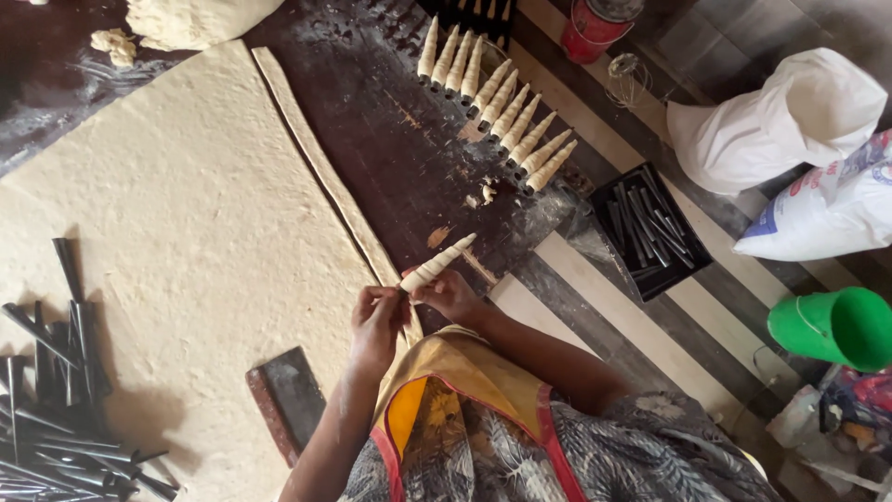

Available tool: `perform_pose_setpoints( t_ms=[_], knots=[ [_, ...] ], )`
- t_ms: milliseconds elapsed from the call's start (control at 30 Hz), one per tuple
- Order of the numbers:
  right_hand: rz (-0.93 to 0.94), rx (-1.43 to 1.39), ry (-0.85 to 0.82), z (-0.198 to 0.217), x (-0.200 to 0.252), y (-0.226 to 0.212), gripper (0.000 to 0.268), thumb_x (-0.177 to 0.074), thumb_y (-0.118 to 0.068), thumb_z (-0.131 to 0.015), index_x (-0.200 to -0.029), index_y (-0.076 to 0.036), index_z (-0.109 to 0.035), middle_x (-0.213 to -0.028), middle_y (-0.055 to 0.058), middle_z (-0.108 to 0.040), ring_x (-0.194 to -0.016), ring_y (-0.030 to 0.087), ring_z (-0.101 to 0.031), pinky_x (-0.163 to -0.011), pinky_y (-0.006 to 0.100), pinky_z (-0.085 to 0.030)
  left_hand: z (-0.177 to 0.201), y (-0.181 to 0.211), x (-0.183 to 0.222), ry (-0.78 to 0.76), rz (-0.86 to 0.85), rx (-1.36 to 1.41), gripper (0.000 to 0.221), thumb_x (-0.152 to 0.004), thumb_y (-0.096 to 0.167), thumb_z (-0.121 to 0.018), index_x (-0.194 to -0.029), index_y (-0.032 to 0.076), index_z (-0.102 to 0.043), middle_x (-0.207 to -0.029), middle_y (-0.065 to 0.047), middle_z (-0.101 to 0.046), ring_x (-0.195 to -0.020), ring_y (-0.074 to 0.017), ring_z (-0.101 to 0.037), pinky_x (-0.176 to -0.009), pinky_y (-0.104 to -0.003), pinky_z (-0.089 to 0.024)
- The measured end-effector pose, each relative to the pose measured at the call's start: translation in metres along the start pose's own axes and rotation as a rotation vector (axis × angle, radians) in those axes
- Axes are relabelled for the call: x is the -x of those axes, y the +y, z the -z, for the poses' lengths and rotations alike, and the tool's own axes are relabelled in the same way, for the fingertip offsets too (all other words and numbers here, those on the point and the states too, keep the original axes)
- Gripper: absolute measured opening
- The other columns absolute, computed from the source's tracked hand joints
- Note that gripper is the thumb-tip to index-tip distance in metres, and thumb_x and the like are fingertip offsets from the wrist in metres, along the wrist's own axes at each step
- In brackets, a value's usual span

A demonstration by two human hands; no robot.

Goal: The person cuts strips from a large sheet of dough and wraps each strip in a spiral around a black cone-shaped metal mold, then sets the finished wrapped mold on the table with a growing row of others. They repeat this cycle, occasionally trimming dough with a knife and using a dough scraper.

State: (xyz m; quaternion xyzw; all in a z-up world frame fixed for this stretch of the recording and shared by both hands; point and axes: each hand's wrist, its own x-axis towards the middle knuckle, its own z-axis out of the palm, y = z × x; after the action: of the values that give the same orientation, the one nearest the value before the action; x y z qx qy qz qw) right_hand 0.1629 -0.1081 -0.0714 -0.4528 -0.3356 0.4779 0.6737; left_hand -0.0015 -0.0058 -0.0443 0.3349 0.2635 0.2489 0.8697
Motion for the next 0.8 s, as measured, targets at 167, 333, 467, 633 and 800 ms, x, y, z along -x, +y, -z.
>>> perform_pose_setpoints(
  t_ms=[167,333,467,633,800],
  knots=[
    [-0.006,-0.008,-0.012,-0.004,0.002,-0.006,0.036,-0.102,-0.011,-0.068,-0.135,0.000,-0.059,-0.114,0.005,-0.071,-0.101,0.013,-0.068,-0.091,0.030,-0.058,-0.010,0.011,0.002,0.083,0.180,0.044,0.009,-0.103,0.013,-0.057,-0.107,0.004,-0.056,-0.088,-0.008,-0.067,-0.073,-0.0183,-0.065,-0.067,-0.032,-0.056],
    [-0.061,0.000,0.006,0.006,0.003,0.004,0.037,-0.103,-0.013,-0.072,-0.135,0.002,-0.061,-0.101,0.006,-0.072,-0.090,0.012,-0.068,-0.080,0.029,-0.058,-0.003,-0.004,-0.002,0.020,-0.124,-0.224,0.008,-0.105,0.007,-0.061,-0.109,0.002,-0.056,-0.092,-0.011,-0.069,-0.081,-0.0183,-0.066,-0.073,-0.033,-0.056],
    [-0.013,0.178,0.041,0.006,0.001,-0.001,0.041,-0.100,-0.016,-0.073,-0.136,0.001,-0.062,-0.105,0.004,-0.073,-0.091,0.010,-0.068,-0.078,0.028,-0.058,-0.006,-0.006,-0.004,0.032,0.057,0.050,0.008,-0.105,0.011,-0.056,-0.110,0.006,-0.055,-0.089,-0.010,-0.068,-0.075,-0.0191,-0.065,-0.066,-0.033,-0.056],
    [-0.045,0.142,0.007,-0.004,-0.001,-0.026,0.042,-0.101,-0.019,-0.072,-0.136,0.000,-0.061,-0.105,0.003,-0.073,-0.088,0.009,-0.067,-0.075,0.025,-0.057,-0.033,0.016,0.002,0.005,-0.088,-0.066,0.012,-0.102,0.003,-0.060,-0.111,0.003,-0.052,-0.104,-0.010,-0.069,-0.092,-0.0189,-0.069,-0.079,-0.034,-0.059],
    [-0.032,0.126,0.001,-0.005,0.002,-0.034,0.031,-0.106,-0.020,-0.070,-0.127,0.002,-0.064,-0.092,0.003,-0.071,-0.076,0.009,-0.065,-0.067,0.025,-0.054,-0.041,0.014,0.003,0.087,-0.082,-0.082,0.010,-0.105,0.009,-0.057,-0.104,0.003,-0.050,-0.087,-0.015,-0.070,-0.071,-0.0233,-0.070,-0.063,-0.035,-0.058]
  ],
)
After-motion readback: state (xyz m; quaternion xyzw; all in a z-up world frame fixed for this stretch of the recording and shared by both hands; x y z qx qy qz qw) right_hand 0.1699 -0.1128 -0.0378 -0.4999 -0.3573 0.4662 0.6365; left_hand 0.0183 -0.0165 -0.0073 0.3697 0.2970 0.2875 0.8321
